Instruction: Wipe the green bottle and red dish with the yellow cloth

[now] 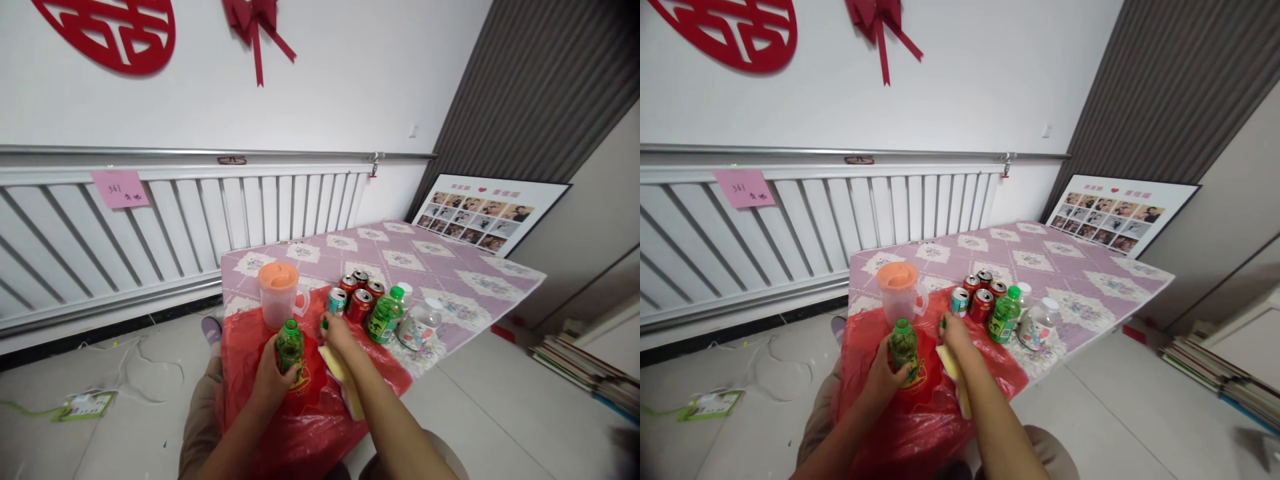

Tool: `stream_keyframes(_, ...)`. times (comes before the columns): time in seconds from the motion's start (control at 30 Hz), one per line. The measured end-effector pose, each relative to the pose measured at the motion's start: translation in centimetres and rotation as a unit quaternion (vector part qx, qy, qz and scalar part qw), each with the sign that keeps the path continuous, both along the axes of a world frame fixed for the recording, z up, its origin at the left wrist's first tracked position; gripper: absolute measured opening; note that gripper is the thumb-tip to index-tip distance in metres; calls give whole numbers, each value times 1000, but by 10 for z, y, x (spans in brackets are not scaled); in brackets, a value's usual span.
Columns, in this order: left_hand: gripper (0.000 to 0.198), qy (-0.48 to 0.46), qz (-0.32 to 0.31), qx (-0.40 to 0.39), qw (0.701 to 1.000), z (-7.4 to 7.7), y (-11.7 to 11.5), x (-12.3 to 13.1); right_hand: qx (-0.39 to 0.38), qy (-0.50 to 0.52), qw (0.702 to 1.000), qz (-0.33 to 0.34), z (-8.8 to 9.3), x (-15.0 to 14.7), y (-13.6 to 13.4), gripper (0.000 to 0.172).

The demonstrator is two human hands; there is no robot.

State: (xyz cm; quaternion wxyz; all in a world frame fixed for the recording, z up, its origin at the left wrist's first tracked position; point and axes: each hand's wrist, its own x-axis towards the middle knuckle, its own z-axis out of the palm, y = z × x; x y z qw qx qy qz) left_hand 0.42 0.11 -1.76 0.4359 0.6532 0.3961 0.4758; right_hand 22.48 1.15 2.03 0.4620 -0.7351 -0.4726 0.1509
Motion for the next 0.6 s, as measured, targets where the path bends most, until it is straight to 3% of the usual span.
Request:
stream_keyframes(0.13,74,2,0,15,1000,-1,1,0,40,120,992,22,19,-4,-8,37)
stream_keyframes(0.33,69,6,-17,31,999,4,1,0,119,291,948,48,54,-38,-33,48)
stream_keyframes(0.6,72,-8,-19,34,999,15,-2,0,172,338,922,79,78,-91,-43,44)
